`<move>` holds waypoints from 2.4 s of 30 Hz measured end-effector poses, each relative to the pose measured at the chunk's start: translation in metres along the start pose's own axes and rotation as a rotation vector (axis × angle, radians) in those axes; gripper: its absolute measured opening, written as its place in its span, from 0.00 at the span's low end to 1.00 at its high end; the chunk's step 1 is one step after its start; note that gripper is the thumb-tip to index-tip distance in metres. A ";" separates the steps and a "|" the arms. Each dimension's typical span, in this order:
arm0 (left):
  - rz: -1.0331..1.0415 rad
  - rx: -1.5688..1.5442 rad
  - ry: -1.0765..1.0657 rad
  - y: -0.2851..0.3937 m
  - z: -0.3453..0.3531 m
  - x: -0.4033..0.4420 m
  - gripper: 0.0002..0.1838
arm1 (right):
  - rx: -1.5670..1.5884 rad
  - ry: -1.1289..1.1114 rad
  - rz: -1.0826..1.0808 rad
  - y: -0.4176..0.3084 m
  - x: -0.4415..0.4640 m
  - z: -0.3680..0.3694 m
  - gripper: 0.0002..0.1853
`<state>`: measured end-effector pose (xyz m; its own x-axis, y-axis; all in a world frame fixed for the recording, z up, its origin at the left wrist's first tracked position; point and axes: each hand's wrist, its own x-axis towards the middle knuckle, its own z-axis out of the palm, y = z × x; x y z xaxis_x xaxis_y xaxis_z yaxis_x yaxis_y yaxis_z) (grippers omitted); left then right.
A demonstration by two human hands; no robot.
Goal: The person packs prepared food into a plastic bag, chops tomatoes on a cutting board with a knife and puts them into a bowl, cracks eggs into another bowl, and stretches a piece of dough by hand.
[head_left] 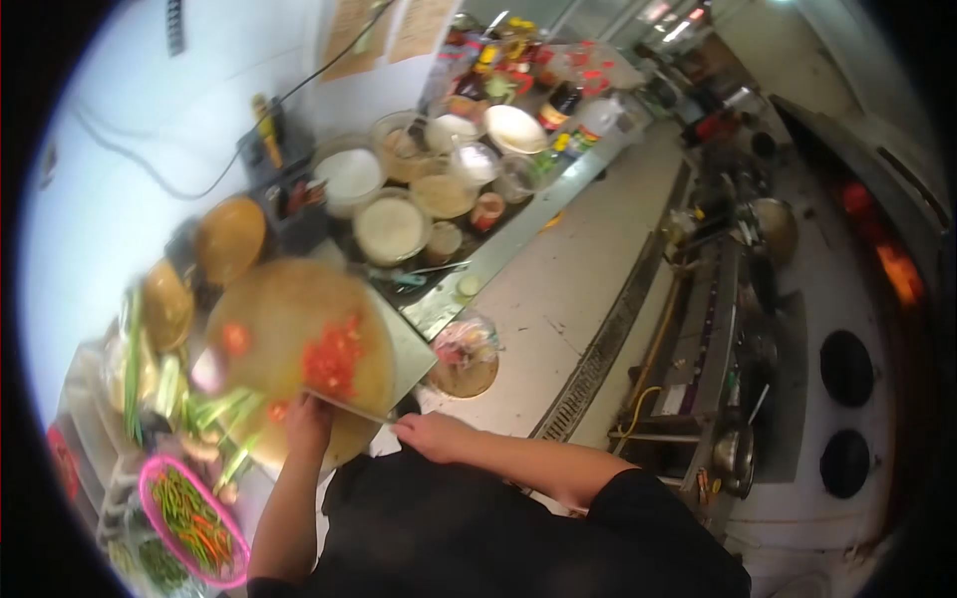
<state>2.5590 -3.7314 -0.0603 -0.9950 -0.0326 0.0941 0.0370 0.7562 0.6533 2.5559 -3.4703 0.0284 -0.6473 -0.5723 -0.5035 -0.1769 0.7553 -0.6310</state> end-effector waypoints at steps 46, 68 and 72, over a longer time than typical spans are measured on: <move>-0.108 -0.050 0.115 0.002 0.001 -0.022 0.13 | 0.106 -0.116 0.081 -0.019 0.002 -0.014 0.25; -0.160 -0.035 0.099 -0.016 0.009 -0.044 0.13 | 0.106 -0.187 0.077 -0.020 -0.005 -0.018 0.26; -0.154 0.059 0.042 -0.027 0.014 -0.044 0.14 | 0.146 -0.150 0.082 -0.021 -0.006 -0.017 0.26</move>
<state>2.6009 -3.7407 -0.0928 -0.9837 -0.1774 0.0282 -0.1225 0.7774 0.6170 2.5507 -3.4774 0.0549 -0.5356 -0.5603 -0.6318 -0.0123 0.7532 -0.6576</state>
